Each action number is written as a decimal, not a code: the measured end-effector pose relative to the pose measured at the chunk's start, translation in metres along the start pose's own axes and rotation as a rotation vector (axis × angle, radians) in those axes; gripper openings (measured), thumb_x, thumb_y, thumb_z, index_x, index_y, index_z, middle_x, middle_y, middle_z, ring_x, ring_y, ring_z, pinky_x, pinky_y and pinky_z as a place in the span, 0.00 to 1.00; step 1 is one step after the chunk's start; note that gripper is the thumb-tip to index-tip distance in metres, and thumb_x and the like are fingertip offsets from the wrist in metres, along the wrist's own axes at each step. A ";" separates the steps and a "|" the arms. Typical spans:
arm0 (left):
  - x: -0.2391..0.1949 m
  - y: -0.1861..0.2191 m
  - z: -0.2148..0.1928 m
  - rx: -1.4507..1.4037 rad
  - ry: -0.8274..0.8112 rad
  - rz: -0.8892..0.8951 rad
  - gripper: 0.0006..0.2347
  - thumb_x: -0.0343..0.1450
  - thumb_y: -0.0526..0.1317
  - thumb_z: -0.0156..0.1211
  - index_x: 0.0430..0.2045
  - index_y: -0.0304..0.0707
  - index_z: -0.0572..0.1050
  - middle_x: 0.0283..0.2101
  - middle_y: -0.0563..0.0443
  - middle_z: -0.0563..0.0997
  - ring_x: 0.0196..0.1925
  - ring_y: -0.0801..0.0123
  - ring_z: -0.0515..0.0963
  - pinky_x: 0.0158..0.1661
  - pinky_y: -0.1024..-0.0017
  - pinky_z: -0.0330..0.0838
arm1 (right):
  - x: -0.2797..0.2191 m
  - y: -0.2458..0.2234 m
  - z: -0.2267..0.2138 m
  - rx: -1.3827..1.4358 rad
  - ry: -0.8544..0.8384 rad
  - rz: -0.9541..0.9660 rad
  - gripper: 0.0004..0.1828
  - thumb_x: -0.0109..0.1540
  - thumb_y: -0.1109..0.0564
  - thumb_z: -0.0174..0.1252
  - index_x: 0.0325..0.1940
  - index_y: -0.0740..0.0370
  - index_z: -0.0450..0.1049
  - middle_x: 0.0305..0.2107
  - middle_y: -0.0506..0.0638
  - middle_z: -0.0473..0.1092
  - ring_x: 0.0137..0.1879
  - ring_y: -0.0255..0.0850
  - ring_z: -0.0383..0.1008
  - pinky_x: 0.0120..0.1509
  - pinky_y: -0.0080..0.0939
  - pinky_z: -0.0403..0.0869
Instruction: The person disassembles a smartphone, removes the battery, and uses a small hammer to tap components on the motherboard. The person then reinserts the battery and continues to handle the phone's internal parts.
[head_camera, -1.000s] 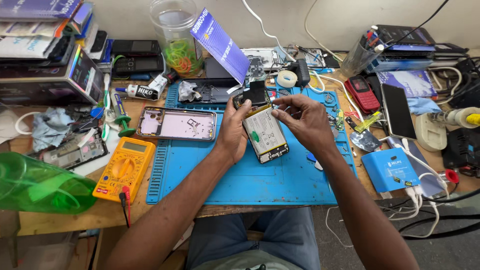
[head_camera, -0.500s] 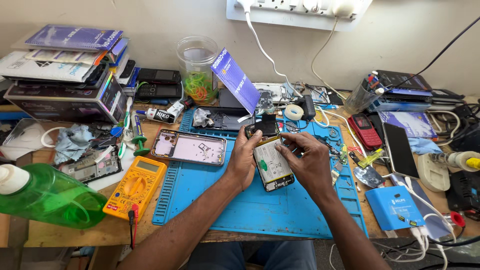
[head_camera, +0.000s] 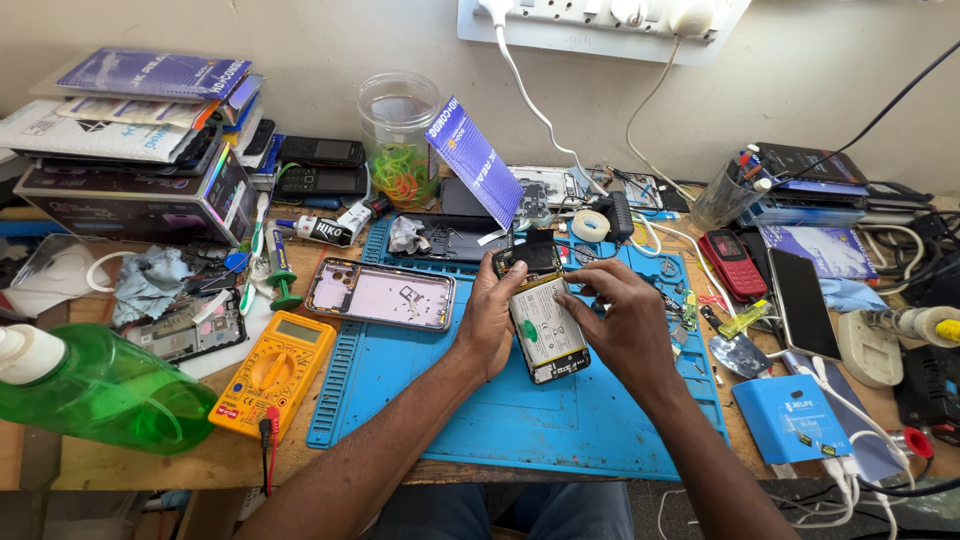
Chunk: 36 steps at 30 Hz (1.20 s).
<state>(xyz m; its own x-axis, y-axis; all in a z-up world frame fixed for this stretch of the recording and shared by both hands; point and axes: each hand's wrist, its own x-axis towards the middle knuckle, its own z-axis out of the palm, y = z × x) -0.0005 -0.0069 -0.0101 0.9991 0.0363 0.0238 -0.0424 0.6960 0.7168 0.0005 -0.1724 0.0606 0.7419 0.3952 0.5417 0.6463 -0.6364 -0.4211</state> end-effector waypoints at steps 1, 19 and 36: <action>-0.001 0.001 0.001 -0.004 -0.007 0.008 0.12 0.76 0.42 0.52 0.51 0.41 0.62 0.45 0.51 0.76 0.50 0.73 0.79 0.53 0.67 0.78 | -0.001 -0.003 -0.001 -0.079 0.027 -0.070 0.14 0.58 0.56 0.69 0.47 0.58 0.81 0.44 0.52 0.76 0.44 0.42 0.78 0.44 0.41 0.77; 0.002 -0.007 -0.003 -0.062 -0.034 0.106 0.12 0.77 0.41 0.54 0.52 0.39 0.65 0.47 0.51 0.77 0.49 0.73 0.77 0.52 0.69 0.75 | -0.007 0.004 0.000 -0.109 -0.031 -0.220 0.22 0.57 0.54 0.69 0.56 0.54 0.78 0.47 0.56 0.72 0.47 0.47 0.73 0.51 0.47 0.75; -0.001 -0.005 0.002 -0.036 -0.025 0.069 0.12 0.75 0.36 0.57 0.51 0.38 0.66 0.45 0.52 0.79 0.47 0.74 0.80 0.48 0.71 0.77 | -0.049 0.007 0.008 0.135 0.049 0.326 0.07 0.60 0.59 0.68 0.38 0.65 0.82 0.32 0.52 0.79 0.34 0.35 0.79 0.39 0.35 0.77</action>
<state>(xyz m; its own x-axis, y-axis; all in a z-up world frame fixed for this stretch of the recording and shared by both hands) -0.0010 -0.0117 -0.0125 0.9936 0.0679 0.0901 -0.1114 0.7175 0.6876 -0.0297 -0.1910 0.0248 0.9059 0.1511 0.3955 0.3967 -0.6296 -0.6680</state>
